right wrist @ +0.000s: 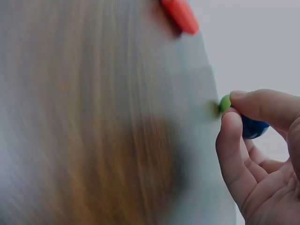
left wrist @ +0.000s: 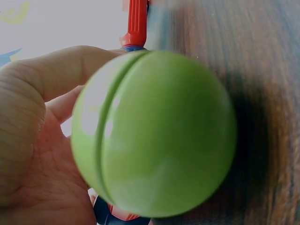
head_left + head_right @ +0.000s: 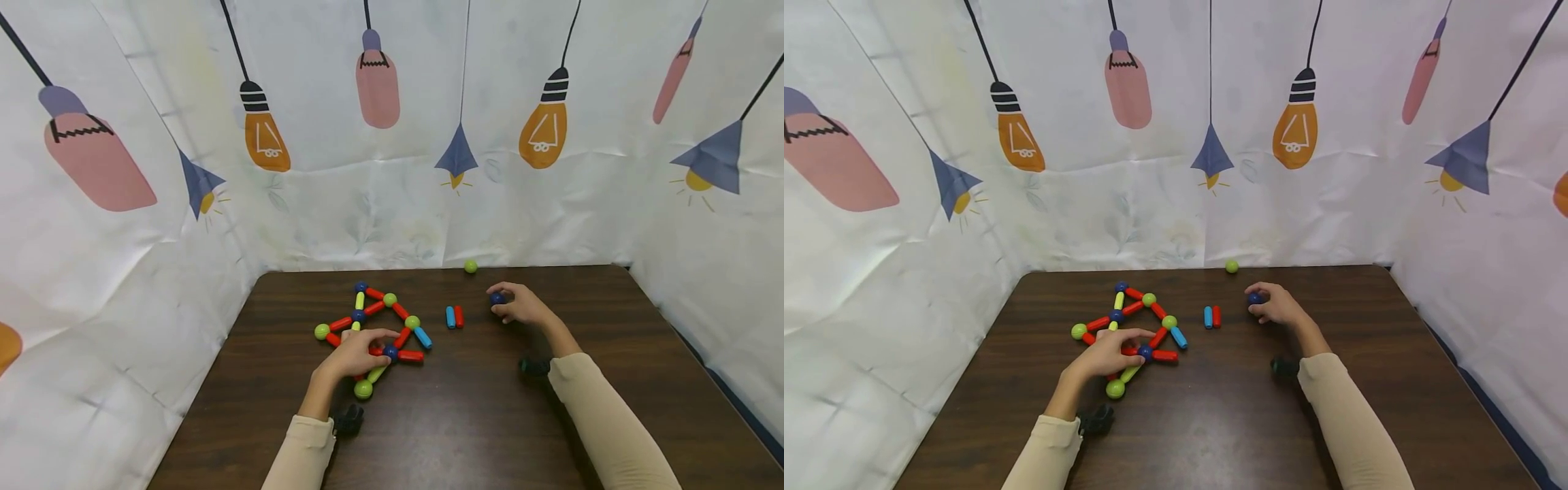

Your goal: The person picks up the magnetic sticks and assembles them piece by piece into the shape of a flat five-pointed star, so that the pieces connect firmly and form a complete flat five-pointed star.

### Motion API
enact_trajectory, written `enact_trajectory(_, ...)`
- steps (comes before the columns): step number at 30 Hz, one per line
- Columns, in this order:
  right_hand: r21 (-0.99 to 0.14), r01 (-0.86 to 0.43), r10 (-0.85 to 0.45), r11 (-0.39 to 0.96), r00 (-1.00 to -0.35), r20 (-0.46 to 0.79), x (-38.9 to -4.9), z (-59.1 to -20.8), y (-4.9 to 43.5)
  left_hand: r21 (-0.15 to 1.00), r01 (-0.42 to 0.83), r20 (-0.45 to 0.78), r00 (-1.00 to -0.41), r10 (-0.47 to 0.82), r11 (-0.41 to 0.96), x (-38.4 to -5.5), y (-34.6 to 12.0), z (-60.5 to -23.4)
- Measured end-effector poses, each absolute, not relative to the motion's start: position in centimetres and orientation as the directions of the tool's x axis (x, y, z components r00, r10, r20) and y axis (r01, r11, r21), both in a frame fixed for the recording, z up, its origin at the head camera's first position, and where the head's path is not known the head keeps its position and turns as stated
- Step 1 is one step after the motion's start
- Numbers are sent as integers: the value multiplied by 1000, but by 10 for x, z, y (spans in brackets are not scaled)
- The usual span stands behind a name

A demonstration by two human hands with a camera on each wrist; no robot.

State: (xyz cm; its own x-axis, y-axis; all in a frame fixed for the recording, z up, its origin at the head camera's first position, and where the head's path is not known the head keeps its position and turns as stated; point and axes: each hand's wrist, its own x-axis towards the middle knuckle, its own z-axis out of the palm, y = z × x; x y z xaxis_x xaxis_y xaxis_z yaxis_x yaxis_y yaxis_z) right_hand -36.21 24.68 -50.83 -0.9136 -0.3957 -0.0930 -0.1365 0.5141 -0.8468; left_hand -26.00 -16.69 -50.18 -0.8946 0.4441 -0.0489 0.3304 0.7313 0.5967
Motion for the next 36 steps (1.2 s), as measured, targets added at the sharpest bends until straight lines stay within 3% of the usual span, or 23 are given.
enact_trajectory(13,-944,-121,-413,307,-911,-17,-321,-514,207,610,308,-58,-902,428,731,-260,-172,-499)
enact_trajectory(36,-939,-103,-531,328,-843,-93,-286,-526,163,619,314,-58,-896,441,720,-259,-166,-500)
